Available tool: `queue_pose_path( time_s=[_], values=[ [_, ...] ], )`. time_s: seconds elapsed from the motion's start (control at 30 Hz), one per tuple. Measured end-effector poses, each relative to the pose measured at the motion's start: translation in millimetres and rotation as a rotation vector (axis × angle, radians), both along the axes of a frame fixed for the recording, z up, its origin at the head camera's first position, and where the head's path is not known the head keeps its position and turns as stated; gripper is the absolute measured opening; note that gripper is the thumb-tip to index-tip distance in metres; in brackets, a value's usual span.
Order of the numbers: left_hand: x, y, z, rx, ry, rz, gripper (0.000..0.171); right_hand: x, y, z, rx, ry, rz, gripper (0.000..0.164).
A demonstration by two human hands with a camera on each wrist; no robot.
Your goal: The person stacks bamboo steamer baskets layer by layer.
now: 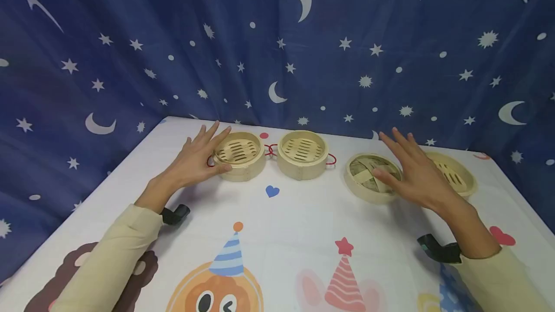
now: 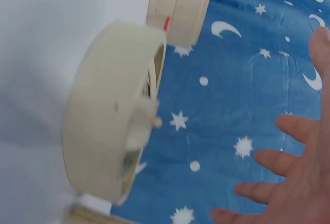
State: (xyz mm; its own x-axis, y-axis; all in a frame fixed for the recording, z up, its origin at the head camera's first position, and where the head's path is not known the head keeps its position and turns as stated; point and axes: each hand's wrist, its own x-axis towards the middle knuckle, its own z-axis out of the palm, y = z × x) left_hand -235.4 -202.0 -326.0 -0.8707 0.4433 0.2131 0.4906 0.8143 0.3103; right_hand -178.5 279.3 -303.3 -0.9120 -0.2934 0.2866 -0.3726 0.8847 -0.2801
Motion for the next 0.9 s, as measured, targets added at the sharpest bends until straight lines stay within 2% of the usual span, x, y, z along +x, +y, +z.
queue_pose_path(
  time_s=[0.1, 0.27, 0.47, 0.63, 0.77, 0.9],
  values=[
    [1.4, -3.9, -3.5, 0.046, -0.021, 0.014, 0.088, -5.4, -10.1, -3.1, -0.054, 0.041, 0.042, 0.080],
    [3.4, -4.1, -11.6, 0.131, -0.096, 0.050, 0.090, -10.0, -25.7, -10.0, -0.116, 0.085, 0.123, 0.078],
    [1.1, -3.5, -19.9, 0.263, -0.173, 0.060, 0.093, -13.3, -43.1, -13.3, -0.163, 0.091, 0.145, 0.073],
    [-0.3, -7.6, -26.5, 0.315, -0.159, 0.103, 0.083, -16.3, -63.4, -17.3, -0.204, 0.074, 0.149, 0.070],
    [-3.2, -10.0, -34.1, 0.373, -0.114, 0.070, 0.069, -18.4, -78.8, -21.2, -0.247, 0.074, 0.193, 0.069],
    [-5.9, -10.7, -40.4, 0.462, -0.125, 0.035, 0.052, -20.2, -93.5, -24.7, -0.308, 0.056, 0.254, 0.067]
  ],
)
